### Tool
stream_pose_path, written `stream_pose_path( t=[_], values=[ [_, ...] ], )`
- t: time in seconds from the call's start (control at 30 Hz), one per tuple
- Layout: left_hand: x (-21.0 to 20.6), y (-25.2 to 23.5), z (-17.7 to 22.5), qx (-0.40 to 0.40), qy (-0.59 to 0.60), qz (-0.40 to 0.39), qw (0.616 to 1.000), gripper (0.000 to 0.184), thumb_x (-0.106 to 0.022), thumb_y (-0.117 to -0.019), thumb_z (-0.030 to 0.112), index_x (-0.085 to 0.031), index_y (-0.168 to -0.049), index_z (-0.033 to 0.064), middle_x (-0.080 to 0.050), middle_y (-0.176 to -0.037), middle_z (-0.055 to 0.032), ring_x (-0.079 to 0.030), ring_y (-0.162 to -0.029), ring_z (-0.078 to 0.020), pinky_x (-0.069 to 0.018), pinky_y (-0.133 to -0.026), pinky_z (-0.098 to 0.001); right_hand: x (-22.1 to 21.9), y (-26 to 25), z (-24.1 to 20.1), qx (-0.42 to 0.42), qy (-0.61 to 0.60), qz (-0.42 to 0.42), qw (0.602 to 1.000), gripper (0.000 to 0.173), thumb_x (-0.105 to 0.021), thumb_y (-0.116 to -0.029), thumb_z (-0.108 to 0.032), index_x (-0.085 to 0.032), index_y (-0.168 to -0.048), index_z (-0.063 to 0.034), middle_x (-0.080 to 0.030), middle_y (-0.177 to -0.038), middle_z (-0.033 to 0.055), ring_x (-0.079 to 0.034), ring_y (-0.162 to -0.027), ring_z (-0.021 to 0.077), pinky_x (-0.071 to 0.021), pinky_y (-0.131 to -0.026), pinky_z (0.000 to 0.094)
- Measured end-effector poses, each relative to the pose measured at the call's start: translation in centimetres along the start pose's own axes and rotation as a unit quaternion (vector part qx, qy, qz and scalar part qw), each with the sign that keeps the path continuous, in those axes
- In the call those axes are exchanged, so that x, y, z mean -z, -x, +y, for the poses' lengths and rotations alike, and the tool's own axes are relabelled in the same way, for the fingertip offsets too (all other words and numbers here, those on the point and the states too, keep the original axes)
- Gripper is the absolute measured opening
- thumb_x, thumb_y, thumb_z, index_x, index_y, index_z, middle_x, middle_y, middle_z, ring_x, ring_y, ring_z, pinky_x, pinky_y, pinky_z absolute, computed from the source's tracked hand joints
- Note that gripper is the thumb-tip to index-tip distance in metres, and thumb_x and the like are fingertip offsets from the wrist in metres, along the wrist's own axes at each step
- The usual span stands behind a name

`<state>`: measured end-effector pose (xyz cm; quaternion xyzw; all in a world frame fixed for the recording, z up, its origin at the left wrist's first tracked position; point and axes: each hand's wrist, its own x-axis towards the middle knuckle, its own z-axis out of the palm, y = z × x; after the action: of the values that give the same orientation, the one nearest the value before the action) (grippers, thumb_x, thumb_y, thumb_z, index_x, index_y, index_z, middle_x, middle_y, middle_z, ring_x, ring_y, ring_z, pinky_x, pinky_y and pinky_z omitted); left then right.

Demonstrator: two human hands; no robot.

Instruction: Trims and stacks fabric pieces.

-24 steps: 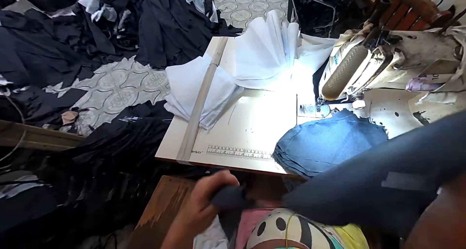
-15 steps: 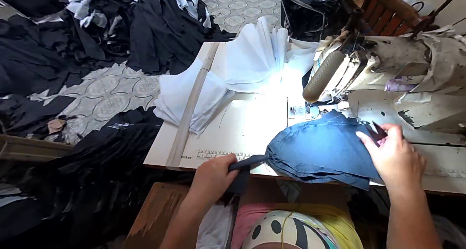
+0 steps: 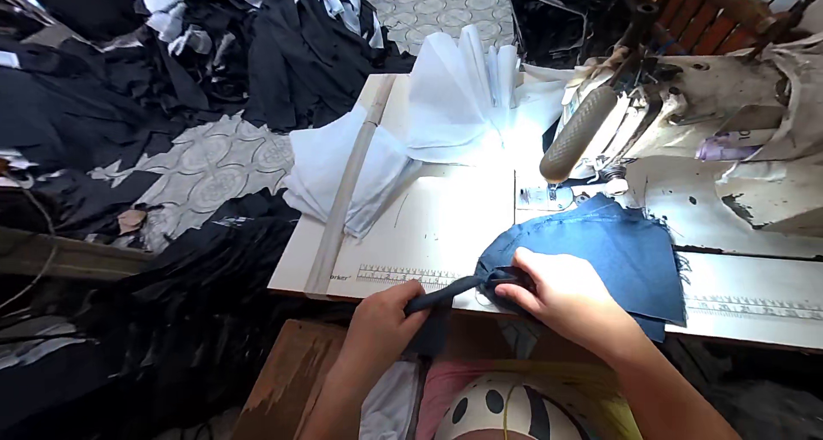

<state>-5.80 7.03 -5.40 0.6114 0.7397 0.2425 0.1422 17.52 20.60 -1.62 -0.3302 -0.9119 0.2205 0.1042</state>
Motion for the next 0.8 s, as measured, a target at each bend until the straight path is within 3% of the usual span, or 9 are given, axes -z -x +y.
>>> stream_pose_path(
  t=[0.2,0.3,0.37,0.47,0.57,0.63,0.7,0.73,0.8],
  values=[
    [-0.3,-0.2,-0.1,0.012,-0.018,0.000,1.000,0.018,-0.066,-0.0886,0.016,-0.068,-0.081,0.0007,-0.060,-0.065,-0.0112,-0.060,-0.059,-0.0294,-0.0469,-0.055,-0.0501,1.1,-0.2,-1.5,-0.037,0.040,-0.098,0.994,0.040,-0.062,-0.0993,-0.041,-0.065,-0.100,-0.0013,-0.066,-0.077,0.0158,-0.069,-0.077,0.0361,-0.0501,-0.065,0.0515],
    [-0.5,0.2,-0.4,0.012,-0.006,0.014,1.000,0.017,-0.065,-0.0872,0.017,-0.068,-0.081,0.0018,-0.060,-0.065,-0.0093,-0.060,-0.058,-0.0269,-0.0470,-0.054,-0.0484,-0.4,-2.8,-2.5,-0.083,0.064,-0.225,0.969,0.041,-0.051,-0.1065,-0.038,-0.063,-0.117,-0.0005,-0.069,-0.098,0.0223,-0.068,-0.100,0.0414,-0.0497,-0.082,0.0571],
    [-0.4,0.5,-0.7,0.015,0.011,0.027,0.999,0.018,-0.064,-0.0873,0.018,-0.069,-0.082,0.0019,-0.060,-0.064,-0.0085,-0.059,-0.058,-0.0251,-0.0470,-0.054,-0.0472,-0.9,-3.6,-2.2,-0.086,0.071,-0.256,0.960,0.044,-0.043,-0.1093,-0.039,-0.063,-0.118,-0.0007,-0.069,-0.101,0.0234,-0.068,-0.104,0.0422,-0.0487,-0.085,0.0585],
    [-0.2,0.9,-1.3,0.012,0.073,0.047,0.996,0.019,-0.062,-0.0861,0.020,-0.068,-0.080,0.0040,-0.058,-0.063,-0.0022,-0.053,-0.056,-0.0110,-0.0440,-0.053,-0.0315,-0.6,-1.8,-0.4,0.006,-0.022,-0.047,0.999,0.042,-0.058,-0.1009,-0.042,-0.068,-0.098,-0.0014,-0.066,-0.077,0.0161,-0.068,-0.075,0.0342,-0.0489,-0.065,0.0507],
    [-0.5,0.9,-0.4,-0.026,0.299,-0.011,0.954,0.015,-0.064,-0.0893,0.014,-0.066,-0.079,0.0041,-0.056,-0.065,0.0097,-0.047,-0.060,0.0123,-0.0388,-0.057,-0.0061,-1.3,-0.7,-0.7,0.121,-0.222,0.050,0.966,0.042,-0.075,-0.0886,-0.031,-0.067,-0.117,-0.0023,-0.066,-0.086,0.0050,-0.056,-0.067,0.0089,-0.0473,-0.060,0.0248],
    [-1.9,0.8,1.3,-0.077,0.430,-0.055,0.898,0.017,-0.064,-0.0940,0.018,-0.067,-0.084,0.0052,-0.061,-0.074,0.0122,-0.053,-0.071,0.0149,-0.0439,-0.066,-0.0059,-2.5,-0.5,-1.8,0.180,-0.286,0.062,0.939,0.025,-0.073,-0.0862,-0.013,-0.069,-0.107,0.0018,-0.067,-0.087,0.0101,-0.061,-0.072,0.0098,-0.0502,-0.063,0.0220],
    [-4.2,1.4,2.8,-0.117,0.500,-0.087,0.854,0.024,-0.059,-0.1010,0.036,-0.070,-0.103,0.0150,-0.070,-0.094,0.0170,-0.061,-0.088,0.0146,-0.0518,-0.079,-0.0102,-2.2,0.1,-2.1,0.213,-0.285,0.111,0.928,0.010,-0.067,-0.0852,-0.006,-0.066,-0.092,0.0009,-0.064,-0.080,0.0108,-0.060,-0.070,0.0095,-0.0482,-0.062,0.0189],
    [-5.4,2.1,3.0,-0.125,0.495,-0.102,0.854,0.027,-0.057,-0.1011,0.040,-0.068,-0.112,0.0180,-0.071,-0.103,0.0168,-0.063,-0.096,0.0126,-0.0539,-0.085,-0.0130,-1.3,0.7,-2.0,0.220,-0.288,0.149,0.920,0.011,-0.066,-0.0899,-0.011,-0.063,-0.090,-0.0008,-0.062,-0.079,0.0083,-0.058,-0.071,0.0055,-0.0472,-0.064,0.0147],
    [-7.9,4.2,1.2,-0.123,0.393,-0.136,0.901,0.027,-0.060,-0.1017,0.026,-0.067,-0.117,0.0048,-0.072,-0.109,-0.0018,-0.068,-0.104,-0.0063,-0.0550,-0.096,-0.0307,1.7,2.6,-1.2,0.213,-0.301,0.211,0.905,0.016,-0.064,-0.0997,-0.023,-0.058,-0.098,-0.0082,-0.058,-0.084,-0.0019,-0.056,-0.079,-0.0053,-0.0460,-0.071,0.0071]
  ],
)
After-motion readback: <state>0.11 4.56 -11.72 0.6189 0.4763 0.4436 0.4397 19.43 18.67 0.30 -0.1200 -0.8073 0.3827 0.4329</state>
